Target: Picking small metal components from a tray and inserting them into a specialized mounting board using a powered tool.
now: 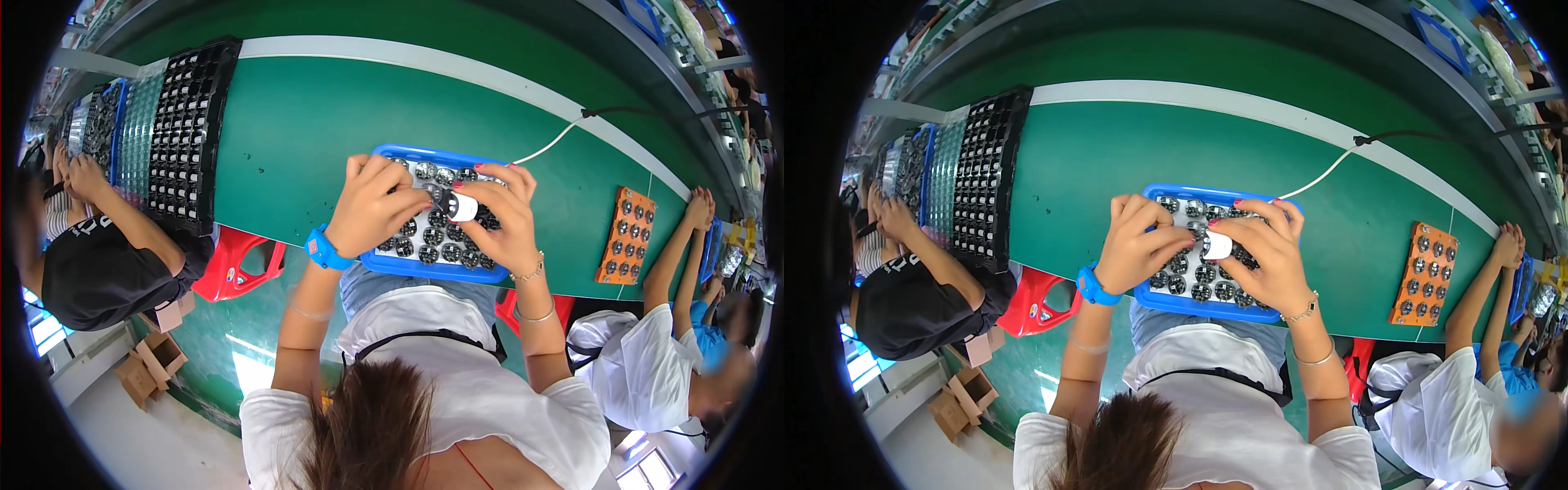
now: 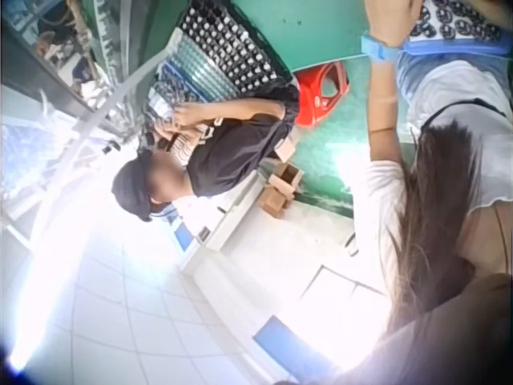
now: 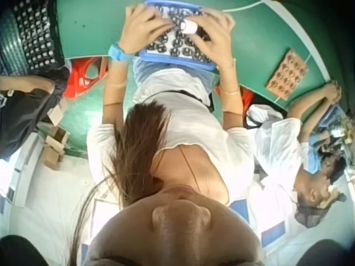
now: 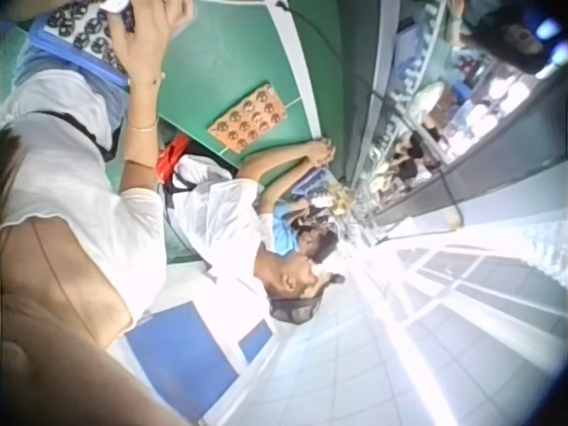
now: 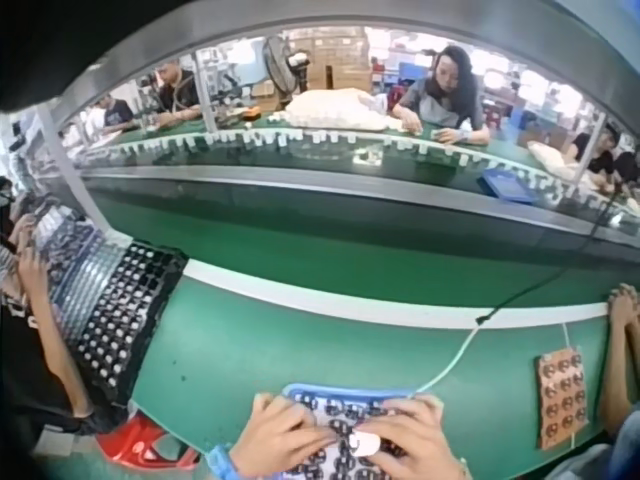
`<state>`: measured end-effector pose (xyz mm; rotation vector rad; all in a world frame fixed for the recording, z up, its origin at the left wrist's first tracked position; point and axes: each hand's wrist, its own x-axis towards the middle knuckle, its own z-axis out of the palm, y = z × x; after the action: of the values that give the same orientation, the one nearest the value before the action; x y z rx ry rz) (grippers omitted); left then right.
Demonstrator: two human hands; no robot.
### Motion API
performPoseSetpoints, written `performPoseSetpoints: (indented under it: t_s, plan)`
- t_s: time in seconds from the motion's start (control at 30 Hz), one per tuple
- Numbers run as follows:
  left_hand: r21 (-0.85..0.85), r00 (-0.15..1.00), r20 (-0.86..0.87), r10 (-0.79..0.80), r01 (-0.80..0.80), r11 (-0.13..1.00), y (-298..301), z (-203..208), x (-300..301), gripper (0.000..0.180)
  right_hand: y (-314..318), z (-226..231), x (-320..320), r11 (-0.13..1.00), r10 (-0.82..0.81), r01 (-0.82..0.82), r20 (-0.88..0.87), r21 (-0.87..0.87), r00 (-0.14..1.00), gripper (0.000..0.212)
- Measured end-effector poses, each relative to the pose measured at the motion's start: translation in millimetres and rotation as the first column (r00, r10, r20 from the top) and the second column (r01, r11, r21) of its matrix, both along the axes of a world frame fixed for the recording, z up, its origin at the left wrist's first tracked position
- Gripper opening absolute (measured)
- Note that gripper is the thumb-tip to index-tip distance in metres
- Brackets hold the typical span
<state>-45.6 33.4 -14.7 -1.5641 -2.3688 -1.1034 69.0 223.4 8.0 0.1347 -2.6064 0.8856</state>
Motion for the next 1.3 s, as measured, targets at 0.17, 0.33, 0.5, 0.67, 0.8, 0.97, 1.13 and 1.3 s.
performPoseSetpoints:
  t_s: [0.17, 0.33, 0.5, 0.67, 0.8, 0.97, 1.13, 1.3]
  plan:
    - [0.072, 1.0, 0.027, -0.01, 0.008, 0.997, 6.7, 7.5, 5.7, 0.013, 0.8, 2.6, 2.7, 0.999, -0.038, 0.038, 0.003, 0.014, 0.999, 0.036]
    - [0.018, 1.0, 0.023, 0.001, -0.001, 1.0, 5.3, 3.5, 4.7, 0.014, -1.0, 1.7, 9.3, 0.991, -0.108, 0.107, -0.017, -0.084, 0.994, 0.034]
    - [-0.069, 0.999, -0.053, -0.002, -0.002, 0.998, 3.9, -14.1, 1.6, 0.015, 7.7, -9.6, 25.2, 0.927, -0.281, 0.251, -0.073, -0.279, 0.957, 0.042]
    - [-0.048, 0.994, 0.057, 0.091, -0.089, 0.995, -8.7, -3.2, 8.0, 0.016, 6.3, 6.0, 28.4, 0.987, -0.128, 0.125, -0.027, -0.104, 0.991, 0.036]
    - [-0.084, 0.999, 0.029, 0.018, -0.015, 0.996, -20.2, -15.4, 12.7, 0.014, -0.1, 4.0, 29.3, 0.996, -0.077, 0.078, 0.013, -0.05, 0.997, 0.034]
    - [0.006, 0.999, -0.033, 0.023, -0.023, 1.0, -6.9, 1.1, 22.6, 0.014, -8.6, 3.2, 25.0, 0.998, -0.032, 0.029, 0.049, 0.048, 0.998, 0.032]
    - [0.066, 1.0, -0.028, -0.001, 0.003, 0.998, -2.4, 6.3, 29.0, 0.012, -9.2, 2.2, 27.5, 0.997, -0.068, 0.067, 0.036, 0.029, 0.997, 0.032]
    - [0.012, 1.0, 0.016, 0.027, -0.027, 1.0, -6.1, 1.9, 25.8, 0.012, -9.0, -2.4, 33.7, 0.99, -0.124, 0.125, 0.014, -0.069, 0.992, 0.032]
